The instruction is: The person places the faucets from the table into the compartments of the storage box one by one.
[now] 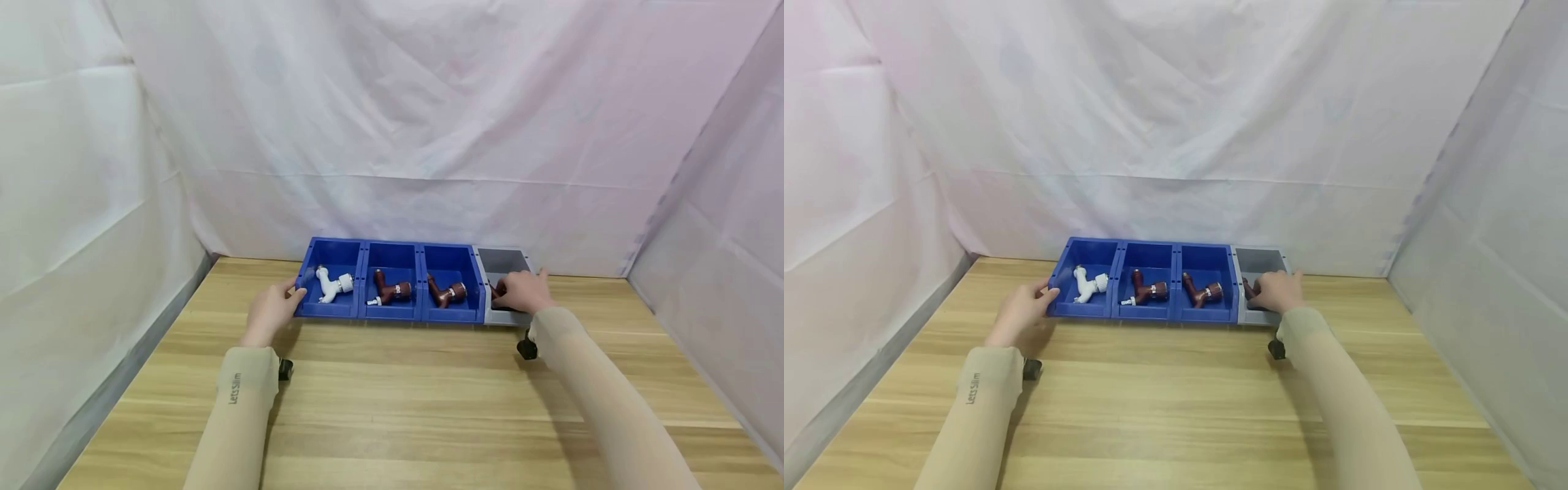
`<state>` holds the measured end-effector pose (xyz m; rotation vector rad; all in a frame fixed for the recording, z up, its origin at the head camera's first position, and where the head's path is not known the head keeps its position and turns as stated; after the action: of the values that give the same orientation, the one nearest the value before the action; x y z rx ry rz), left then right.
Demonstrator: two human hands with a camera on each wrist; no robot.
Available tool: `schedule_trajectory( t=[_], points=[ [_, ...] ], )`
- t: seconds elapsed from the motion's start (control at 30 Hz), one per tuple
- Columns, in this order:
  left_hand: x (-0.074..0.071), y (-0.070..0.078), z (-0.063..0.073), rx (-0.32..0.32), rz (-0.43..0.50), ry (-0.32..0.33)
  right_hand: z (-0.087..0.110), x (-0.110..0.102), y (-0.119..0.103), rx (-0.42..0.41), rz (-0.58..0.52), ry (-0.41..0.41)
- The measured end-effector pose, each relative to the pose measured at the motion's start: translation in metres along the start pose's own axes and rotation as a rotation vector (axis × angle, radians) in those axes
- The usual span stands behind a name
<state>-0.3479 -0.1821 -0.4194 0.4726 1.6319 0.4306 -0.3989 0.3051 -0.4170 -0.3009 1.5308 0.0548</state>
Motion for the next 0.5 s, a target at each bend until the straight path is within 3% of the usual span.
schedule_trajectory(
  t=[0.5],
  points=[
    [-0.0003, 0.0022, 0.0026, -0.001, 0.017, -0.025, -0.0017, 0.004, 0.0057, -0.008, 0.023, 0.013]
  ],
)
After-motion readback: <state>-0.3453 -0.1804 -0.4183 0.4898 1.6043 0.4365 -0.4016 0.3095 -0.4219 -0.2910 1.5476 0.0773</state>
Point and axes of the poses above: each hand's wrist, its own z-axis away from the middle knuckle, its own x-axis out of the palm, y = z × x, the point moved 6 cm from there along -z, towards the middle knuckle, and after that the axes turned 4 degrees about -z, right-handed, at the moved point
